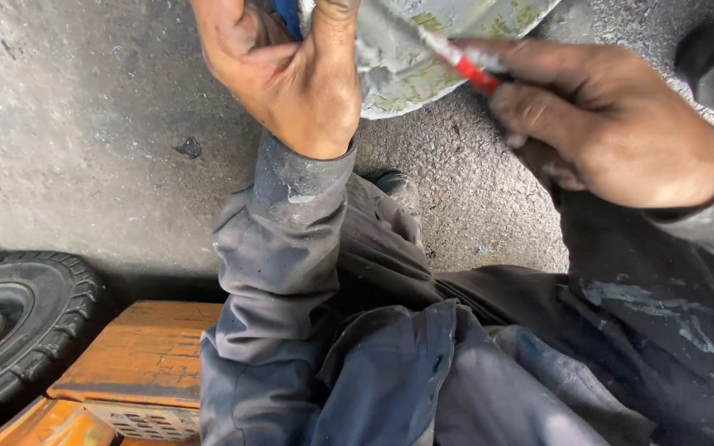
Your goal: Scraping residue out of a large plastic bucket using a hand-held scraper.
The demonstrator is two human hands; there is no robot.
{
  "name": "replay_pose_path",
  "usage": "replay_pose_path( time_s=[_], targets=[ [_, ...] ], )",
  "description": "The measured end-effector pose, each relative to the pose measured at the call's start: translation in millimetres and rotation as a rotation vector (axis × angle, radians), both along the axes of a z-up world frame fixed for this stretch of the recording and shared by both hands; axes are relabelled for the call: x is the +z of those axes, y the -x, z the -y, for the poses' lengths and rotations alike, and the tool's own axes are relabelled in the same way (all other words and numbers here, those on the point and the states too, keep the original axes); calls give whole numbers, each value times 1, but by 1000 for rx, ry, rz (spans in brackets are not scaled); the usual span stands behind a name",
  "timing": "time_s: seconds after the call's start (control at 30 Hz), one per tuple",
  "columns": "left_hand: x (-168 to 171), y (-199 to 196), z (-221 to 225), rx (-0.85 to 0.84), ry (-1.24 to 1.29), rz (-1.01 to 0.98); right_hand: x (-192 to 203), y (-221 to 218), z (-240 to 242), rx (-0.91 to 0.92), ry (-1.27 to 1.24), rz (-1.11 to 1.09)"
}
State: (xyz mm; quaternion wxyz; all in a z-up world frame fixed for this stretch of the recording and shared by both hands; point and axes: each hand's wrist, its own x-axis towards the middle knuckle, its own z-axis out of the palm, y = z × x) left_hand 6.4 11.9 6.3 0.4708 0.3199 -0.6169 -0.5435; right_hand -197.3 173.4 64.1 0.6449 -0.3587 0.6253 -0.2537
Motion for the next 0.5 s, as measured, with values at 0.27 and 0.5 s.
replay_pose_path(
  time_s=[0.27,0.5],
  targets=[
    [-1,-12,7,25,38,24,-6,21,-16,3,18,-668],
    [12,-5,6,12,-67,55,-46,27,-64,61,596,-735]
  ],
)
